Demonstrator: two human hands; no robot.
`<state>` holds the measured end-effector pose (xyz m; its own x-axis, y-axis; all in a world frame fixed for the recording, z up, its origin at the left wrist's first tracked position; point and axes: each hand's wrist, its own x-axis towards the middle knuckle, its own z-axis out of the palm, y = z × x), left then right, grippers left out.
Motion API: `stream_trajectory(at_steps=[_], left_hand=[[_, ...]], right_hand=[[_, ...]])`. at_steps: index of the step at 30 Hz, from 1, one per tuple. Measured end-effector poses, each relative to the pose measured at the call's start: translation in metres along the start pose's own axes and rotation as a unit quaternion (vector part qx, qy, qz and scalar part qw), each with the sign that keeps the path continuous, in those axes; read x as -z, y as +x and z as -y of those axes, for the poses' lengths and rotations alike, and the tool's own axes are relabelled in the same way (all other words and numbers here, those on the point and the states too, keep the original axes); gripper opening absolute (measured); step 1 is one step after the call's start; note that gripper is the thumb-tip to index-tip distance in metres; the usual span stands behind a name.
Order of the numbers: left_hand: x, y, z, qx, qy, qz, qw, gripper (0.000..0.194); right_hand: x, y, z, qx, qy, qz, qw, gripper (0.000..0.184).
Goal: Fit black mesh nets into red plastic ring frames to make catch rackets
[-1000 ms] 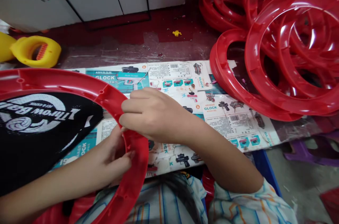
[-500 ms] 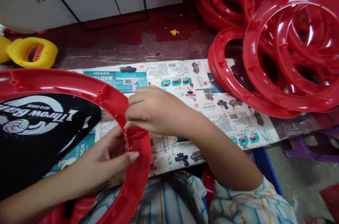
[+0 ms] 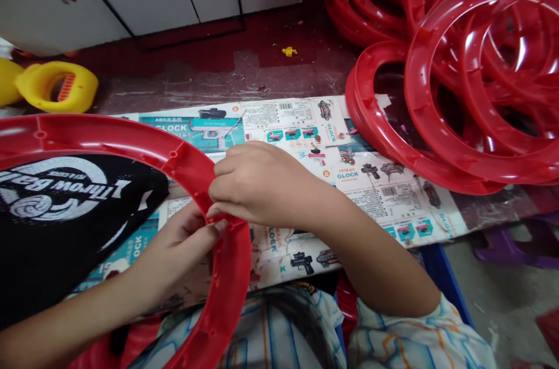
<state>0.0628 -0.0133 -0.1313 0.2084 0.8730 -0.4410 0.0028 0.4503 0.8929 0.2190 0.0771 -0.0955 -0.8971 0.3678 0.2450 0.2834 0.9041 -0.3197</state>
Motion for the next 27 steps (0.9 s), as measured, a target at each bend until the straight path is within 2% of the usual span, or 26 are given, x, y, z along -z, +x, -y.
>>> stream_trajectory(at_steps=[5,9,12,15,18,24,27], left_hand=[[0.011,0.000,0.003,0.020,0.034,0.034,0.999,0.014],[0.022,-0.002,0.004,0.050,0.052,0.082,0.994,0.013],[0.025,-0.004,0.004,0.043,0.074,0.124,0.989,0.012],[0.025,-0.006,0.005,0.029,0.106,0.133,0.985,0.013],[0.023,-0.007,0.008,0.027,0.108,0.148,0.983,0.010],[0.019,-0.006,0.012,0.032,0.091,0.140,0.985,0.014],[0.012,-0.006,0.006,0.035,0.049,0.090,0.994,0.015]], right_hand=[[-0.002,-0.001,-0.001,-0.019,-0.061,-0.011,0.998,0.032],[-0.004,-0.002,0.001,-0.025,-0.053,-0.037,0.998,0.032],[-0.006,-0.001,0.004,0.001,-0.024,-0.055,0.998,0.029],[-0.008,0.000,0.006,0.026,-0.003,-0.081,0.996,0.029],[-0.011,0.001,0.006,0.038,-0.003,-0.080,0.996,0.028],[-0.015,0.002,0.002,0.017,0.008,-0.055,0.998,0.027],[-0.015,0.003,-0.001,0.006,0.008,-0.028,1.000,0.024]])
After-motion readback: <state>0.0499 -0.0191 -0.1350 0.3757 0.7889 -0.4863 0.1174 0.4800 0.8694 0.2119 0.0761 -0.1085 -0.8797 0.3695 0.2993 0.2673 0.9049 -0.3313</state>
